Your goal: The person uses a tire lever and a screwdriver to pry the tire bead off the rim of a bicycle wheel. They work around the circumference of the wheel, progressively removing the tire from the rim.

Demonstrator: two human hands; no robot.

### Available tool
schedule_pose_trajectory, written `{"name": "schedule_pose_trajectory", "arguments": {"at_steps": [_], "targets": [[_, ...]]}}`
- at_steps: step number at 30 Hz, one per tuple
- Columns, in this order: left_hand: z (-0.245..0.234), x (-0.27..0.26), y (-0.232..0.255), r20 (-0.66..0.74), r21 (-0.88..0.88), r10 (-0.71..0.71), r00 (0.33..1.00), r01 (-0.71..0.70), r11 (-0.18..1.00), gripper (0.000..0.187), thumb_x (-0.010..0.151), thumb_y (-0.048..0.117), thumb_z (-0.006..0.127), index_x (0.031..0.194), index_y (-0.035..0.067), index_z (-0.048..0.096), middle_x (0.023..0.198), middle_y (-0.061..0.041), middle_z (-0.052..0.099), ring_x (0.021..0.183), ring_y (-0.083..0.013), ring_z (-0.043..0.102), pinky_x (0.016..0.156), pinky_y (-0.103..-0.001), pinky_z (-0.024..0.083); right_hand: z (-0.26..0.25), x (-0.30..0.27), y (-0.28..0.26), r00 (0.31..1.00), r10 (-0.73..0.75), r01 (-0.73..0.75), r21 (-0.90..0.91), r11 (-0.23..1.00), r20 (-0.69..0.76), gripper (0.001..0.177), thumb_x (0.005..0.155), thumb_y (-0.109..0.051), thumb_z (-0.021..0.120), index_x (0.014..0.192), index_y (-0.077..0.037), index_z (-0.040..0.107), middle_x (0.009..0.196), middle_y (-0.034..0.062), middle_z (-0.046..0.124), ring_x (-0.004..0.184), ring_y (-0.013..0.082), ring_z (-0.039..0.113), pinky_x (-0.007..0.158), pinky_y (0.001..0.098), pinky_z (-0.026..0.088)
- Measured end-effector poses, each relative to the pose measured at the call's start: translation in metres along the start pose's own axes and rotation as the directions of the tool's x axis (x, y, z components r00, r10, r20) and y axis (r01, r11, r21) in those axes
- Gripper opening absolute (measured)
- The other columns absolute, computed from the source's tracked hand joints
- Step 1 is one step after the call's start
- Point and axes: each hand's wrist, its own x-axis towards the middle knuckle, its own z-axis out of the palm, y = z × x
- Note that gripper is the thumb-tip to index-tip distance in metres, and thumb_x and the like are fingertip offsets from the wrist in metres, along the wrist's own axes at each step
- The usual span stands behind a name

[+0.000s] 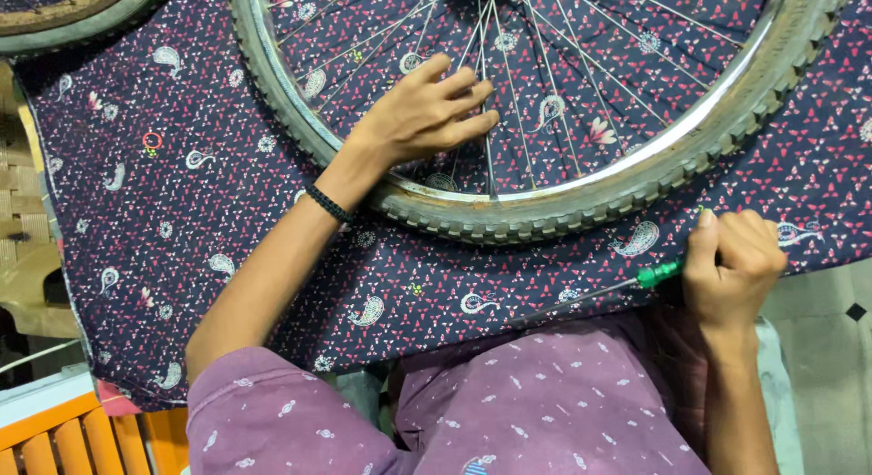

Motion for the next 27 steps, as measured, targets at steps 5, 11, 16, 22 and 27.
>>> {"name": "schedule_pose_trajectory", "arguments": {"at_steps": [5, 11, 16, 22, 27], "targets": [[0.0, 0.007, -0.005, -0.054, -0.01, -0.007, 0.999, 0.006, 1.0, 0.022, 0.099, 0.021, 0.063, 0.119, 0.014, 0.067, 0.119, -0.008, 0.065, 0.101, -0.0193, 0.059, 0.088, -0.034, 0.047, 0.013, 0.016, -0.013, 0.995, -0.089, 0.095, -0.166, 0.982, 0.045, 0.048, 0.108, -0.012, 0.069, 0.064, -0.005, 0.052, 0.066, 0.0083, 0.05, 0.072, 0.0272, 0.048, 0.074, 0.0417, 0.033], [0.011, 0.022, 0.017, -0.097, -0.425, -0.32, 0.942, 0.252, 0.869, 0.018, 0.103, 0.009, 0.067, 0.119, 0.004, 0.061, 0.133, -0.018, 0.062, 0.109, -0.0288, 0.064, 0.094, -0.036, 0.052, 0.013, 0.018, -0.016, 0.995, -0.084, 0.09, -0.156, 0.984, 0.045, 0.047, 0.11, -0.014, 0.067, 0.067, -0.006, 0.053, 0.069, 0.0077, 0.051, 0.074, 0.0267, 0.049, 0.076, 0.0411, 0.034], [0.02, 0.034, 0.036, -0.123, -0.397, -0.487, 0.865, 0.407, 0.823, 0.025, 0.107, 0.019, 0.069, 0.122, 0.0, 0.064, 0.141, -0.02, 0.056, 0.125, -0.0335, 0.062, 0.103, -0.042, 0.05, 0.013, 0.018, -0.02, 0.996, -0.076, 0.082, -0.17, 0.982, 0.043, 0.05, 0.113, -0.015, 0.067, 0.066, -0.005, 0.052, 0.069, 0.0081, 0.05, 0.074, 0.0265, 0.048, 0.076, 0.0407, 0.033], [0.019, 0.027, 0.024, -0.149, -0.149, -0.352, 0.924, 0.331, 0.932, 0.032, 0.109, 0.034, 0.069, 0.102, 0.003, 0.063, 0.152, -0.021, 0.054, 0.136, -0.0358, 0.048, 0.111, -0.052, 0.036, 0.011, 0.018, -0.022, 0.996, -0.082, 0.085, -0.158, 0.984, 0.029, 0.049, 0.113, -0.014, 0.066, 0.066, -0.005, 0.053, 0.068, 0.0074, 0.049, 0.072, 0.0262, 0.047, 0.075, 0.0406, 0.032], [0.017, 0.011, 0.025, -0.031, -0.17, -0.489, 0.872, 0.477, 0.862, 0.031, 0.108, 0.033, 0.069, 0.099, 0.004, 0.064, 0.148, -0.021, 0.055, 0.135, -0.0371, 0.05, 0.109, -0.052, 0.037, 0.014, 0.018, -0.021, 0.995, -0.093, 0.098, -0.169, 0.981, 0.037, 0.051, 0.115, -0.015, 0.065, 0.067, -0.006, 0.052, 0.07, 0.0074, 0.049, 0.075, 0.0263, 0.048, 0.077, 0.0405, 0.033]]}}
